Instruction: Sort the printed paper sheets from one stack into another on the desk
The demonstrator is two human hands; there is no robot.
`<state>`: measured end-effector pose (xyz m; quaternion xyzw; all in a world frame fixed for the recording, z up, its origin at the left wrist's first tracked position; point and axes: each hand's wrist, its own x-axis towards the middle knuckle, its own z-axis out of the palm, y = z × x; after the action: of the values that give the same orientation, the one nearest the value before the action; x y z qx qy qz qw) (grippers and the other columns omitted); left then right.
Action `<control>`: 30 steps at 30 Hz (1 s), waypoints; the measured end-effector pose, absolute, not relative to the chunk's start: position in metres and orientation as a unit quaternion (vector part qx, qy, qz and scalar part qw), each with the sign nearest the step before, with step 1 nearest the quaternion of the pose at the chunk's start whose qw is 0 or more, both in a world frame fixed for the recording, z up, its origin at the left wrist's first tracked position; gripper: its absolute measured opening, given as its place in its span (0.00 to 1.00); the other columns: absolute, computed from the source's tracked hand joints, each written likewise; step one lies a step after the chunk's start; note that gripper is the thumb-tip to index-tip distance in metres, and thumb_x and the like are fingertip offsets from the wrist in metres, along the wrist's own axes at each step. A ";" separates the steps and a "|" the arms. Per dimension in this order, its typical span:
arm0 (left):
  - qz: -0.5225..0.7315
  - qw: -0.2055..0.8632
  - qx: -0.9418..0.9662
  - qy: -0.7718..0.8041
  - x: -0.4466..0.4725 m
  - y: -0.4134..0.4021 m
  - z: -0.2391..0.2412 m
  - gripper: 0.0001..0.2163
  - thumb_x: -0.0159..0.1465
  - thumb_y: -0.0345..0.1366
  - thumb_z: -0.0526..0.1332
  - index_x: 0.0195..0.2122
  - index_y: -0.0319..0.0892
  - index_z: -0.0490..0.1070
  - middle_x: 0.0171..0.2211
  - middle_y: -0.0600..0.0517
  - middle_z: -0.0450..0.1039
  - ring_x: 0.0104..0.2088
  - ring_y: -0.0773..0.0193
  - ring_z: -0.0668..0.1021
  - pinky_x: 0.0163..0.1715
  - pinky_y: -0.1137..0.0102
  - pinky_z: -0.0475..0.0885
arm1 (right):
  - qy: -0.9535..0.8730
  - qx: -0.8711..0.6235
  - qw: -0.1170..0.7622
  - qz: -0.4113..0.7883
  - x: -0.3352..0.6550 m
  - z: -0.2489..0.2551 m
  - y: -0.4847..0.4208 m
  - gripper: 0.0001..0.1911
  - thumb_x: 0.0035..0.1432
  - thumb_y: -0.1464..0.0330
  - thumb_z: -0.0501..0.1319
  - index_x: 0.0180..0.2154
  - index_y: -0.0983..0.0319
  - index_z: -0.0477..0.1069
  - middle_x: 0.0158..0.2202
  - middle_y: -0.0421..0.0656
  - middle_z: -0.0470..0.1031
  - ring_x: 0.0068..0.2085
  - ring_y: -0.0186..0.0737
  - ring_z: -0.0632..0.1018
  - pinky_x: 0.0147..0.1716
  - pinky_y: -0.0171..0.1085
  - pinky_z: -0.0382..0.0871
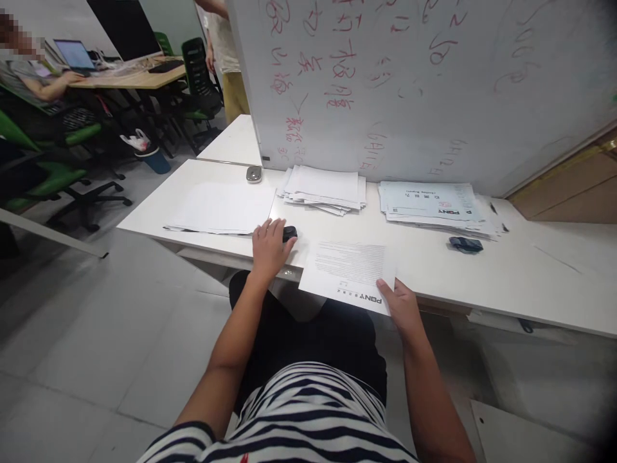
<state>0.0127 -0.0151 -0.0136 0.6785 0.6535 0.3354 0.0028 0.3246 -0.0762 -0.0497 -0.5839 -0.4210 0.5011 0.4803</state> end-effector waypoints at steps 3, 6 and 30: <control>0.239 -0.018 0.672 0.701 -0.005 -0.001 -0.022 0.19 0.64 0.48 0.56 0.51 0.42 0.67 0.48 0.42 0.72 0.52 0.48 0.71 0.51 0.55 0.63 | -0.351 -0.561 0.488 0.569 0.319 -0.053 -0.079 0.24 0.47 0.55 0.69 0.44 0.60 0.76 0.41 0.45 0.81 0.42 0.51 0.80 0.43 0.47 0.75; 0.211 -0.002 0.689 0.693 -0.014 0.003 -0.026 0.17 0.64 0.48 0.55 0.48 0.44 0.68 0.42 0.45 0.73 0.44 0.52 0.73 0.44 0.59 0.65 | -0.317 -0.549 0.487 0.601 0.312 -0.051 -0.081 0.24 0.45 0.57 0.70 0.44 0.61 0.76 0.40 0.46 0.81 0.40 0.51 0.81 0.40 0.47 0.77; 0.215 0.124 0.756 0.605 -0.010 -0.013 0.013 0.16 0.65 0.49 0.52 0.46 0.47 0.71 0.45 0.51 0.75 0.49 0.57 0.73 0.64 0.50 0.43 | -0.326 -0.515 0.456 0.649 0.294 -0.049 -0.076 0.24 0.47 0.56 0.69 0.44 0.61 0.76 0.41 0.47 0.81 0.41 0.51 0.81 0.41 0.48 0.76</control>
<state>-0.0096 -0.0129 0.0133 0.7564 0.6051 0.2152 0.1240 0.2940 -0.0756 -0.0486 -0.5145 -0.3258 0.6490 0.4560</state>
